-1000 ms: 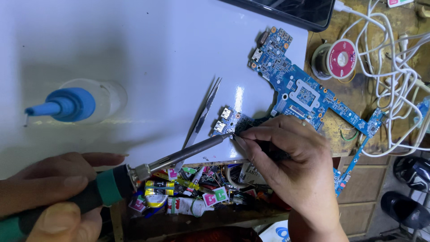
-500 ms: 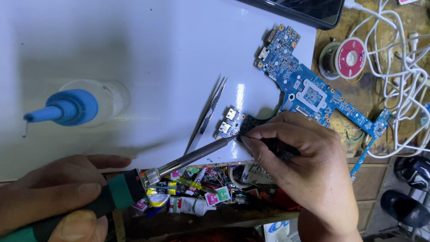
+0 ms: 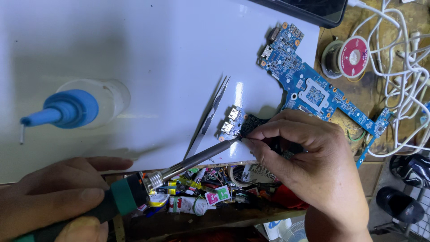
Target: The person uses a soldering iron and tweezers to solder a small component onto a blue circuit board. They hold the board steady with one hand while applying heat and solder with the other.
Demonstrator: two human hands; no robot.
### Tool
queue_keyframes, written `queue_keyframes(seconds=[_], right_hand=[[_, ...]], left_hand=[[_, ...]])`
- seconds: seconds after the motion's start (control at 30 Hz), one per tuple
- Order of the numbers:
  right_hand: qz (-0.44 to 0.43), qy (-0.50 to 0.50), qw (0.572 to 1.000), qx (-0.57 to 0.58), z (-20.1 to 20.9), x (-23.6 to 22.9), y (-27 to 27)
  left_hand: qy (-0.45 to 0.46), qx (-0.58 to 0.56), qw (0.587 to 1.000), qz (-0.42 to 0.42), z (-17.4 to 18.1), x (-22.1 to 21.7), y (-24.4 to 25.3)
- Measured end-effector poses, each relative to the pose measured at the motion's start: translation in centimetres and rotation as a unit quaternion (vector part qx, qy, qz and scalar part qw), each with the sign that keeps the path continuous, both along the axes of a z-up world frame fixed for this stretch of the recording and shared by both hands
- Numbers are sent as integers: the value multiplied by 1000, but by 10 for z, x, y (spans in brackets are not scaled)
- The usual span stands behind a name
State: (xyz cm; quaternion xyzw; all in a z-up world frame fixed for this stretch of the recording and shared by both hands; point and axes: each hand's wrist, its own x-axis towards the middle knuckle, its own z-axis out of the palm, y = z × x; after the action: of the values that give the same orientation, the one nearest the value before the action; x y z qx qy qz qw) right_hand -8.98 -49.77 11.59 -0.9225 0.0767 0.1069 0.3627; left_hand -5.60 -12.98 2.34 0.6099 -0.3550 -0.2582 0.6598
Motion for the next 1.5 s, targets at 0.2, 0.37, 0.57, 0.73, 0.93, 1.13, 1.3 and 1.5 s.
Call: queue_keyframes(seconds=[0.2, 0.37, 0.57, 0.73, 0.93, 1.13, 1.3, 1.5], right_hand=[[-6, 12, 1000, -14, 0, 1, 1], [-1, 17, 1000, -19, 1, 2, 2], [9, 9, 999, -33, 1, 2, 2], [3, 13, 1000, -28, 2, 2, 3], [0, 21, 999, -33, 2, 3, 4], [-3, 14, 1000, -23, 2, 2, 4], [-2, 16, 1000, -27, 1, 3, 3], [-2, 19, 999, -30, 2, 3, 4]], left_hand=[[-15, 22, 1000, 6, 1, -2, 1], [-23, 54, 992, 112, 12, -20, -16], [-30, 68, 988, 136, 22, -19, -25], [-39, 29, 997, 56, 20, 4, -23], [-21, 70, 983, 171, 31, -17, -38], [-25, 83, 978, 190, 34, -19, -43], [-29, 90, 977, 192, 35, -18, -44], [-34, 91, 981, 169, 36, -15, -43]])
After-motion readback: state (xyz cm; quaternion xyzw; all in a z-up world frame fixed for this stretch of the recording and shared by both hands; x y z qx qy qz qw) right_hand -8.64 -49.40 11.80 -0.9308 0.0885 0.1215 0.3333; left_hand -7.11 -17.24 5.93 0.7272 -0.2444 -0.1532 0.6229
